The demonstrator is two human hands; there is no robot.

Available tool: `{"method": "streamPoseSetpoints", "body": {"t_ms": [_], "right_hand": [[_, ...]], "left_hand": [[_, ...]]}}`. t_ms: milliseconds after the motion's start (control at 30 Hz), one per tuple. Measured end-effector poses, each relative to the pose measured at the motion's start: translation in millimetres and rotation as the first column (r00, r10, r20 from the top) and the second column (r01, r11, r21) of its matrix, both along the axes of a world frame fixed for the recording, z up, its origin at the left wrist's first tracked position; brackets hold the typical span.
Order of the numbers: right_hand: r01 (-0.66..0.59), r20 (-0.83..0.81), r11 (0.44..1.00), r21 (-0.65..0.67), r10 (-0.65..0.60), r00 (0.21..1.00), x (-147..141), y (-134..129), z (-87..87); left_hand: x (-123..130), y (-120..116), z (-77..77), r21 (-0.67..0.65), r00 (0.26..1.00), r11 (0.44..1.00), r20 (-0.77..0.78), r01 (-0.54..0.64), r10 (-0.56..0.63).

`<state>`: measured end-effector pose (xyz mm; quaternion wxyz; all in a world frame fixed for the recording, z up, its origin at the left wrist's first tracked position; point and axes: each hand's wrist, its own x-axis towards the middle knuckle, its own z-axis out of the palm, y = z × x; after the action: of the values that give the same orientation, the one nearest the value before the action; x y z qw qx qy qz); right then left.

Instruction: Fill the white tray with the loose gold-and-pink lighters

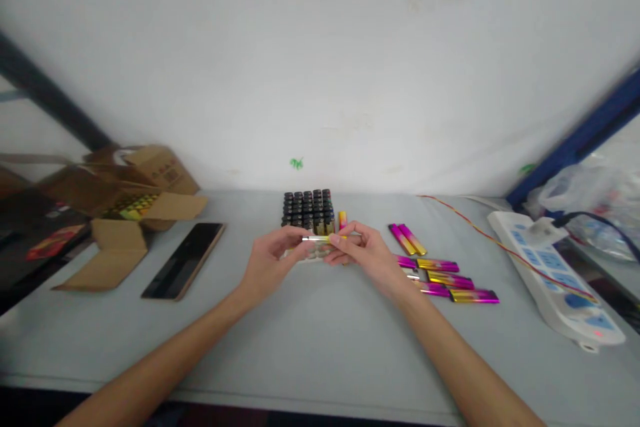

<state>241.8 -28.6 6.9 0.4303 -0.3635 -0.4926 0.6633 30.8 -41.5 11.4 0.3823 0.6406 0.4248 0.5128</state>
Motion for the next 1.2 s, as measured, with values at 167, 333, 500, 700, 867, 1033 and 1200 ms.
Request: {"method": "streamPoseSetpoints", "body": {"t_ms": [167, 333, 500, 700, 867, 1033, 1200], "right_hand": [[-0.143, 0.067, 0.989, 0.028, 0.141, 0.988, -11, -6, -2.1], [-0.196, 0.174, 0.979, 0.063, 0.182, 0.968, -9, -7, -2.1], [-0.083, 0.246, 0.981, 0.177, 0.038, 0.968, 0, -2, 0.4], [-0.095, 0.326, 0.979, 0.18, 0.031, 0.945, -4, -5, -3.5], [-0.154, 0.361, 0.971, 0.181, 0.081, 0.929, -8, -9, -4.3], [-0.17, 0.414, 0.966, 0.194, 0.077, 0.907, -11, -12, -7.6], [-0.205, 0.594, 0.909, 0.364, -0.057, 0.802, -9, -11, -6.2]], "left_hand": [[-2, 2, 7.4, -0.111, 0.989, 0.994, 0.145, -0.004, 0.021], [-6, -2, 17.3, -0.023, 0.969, 0.999, 0.244, 0.035, -0.029], [-7, 0, 16.1, -0.209, 0.934, 0.954, 0.327, 0.217, -0.141], [-10, 8, 9.0, -0.405, 0.931, 0.866, 0.324, 0.294, -0.165], [-11, 10, 6.9, -0.508, 0.902, 0.794, 0.417, 0.334, -0.113], [-10, 11, 5.7, -0.524, 0.907, 0.799, 0.415, 0.297, -0.065], [-8, 9, 8.2, -0.498, 0.91, 0.816, 0.407, 0.294, -0.08]]}}
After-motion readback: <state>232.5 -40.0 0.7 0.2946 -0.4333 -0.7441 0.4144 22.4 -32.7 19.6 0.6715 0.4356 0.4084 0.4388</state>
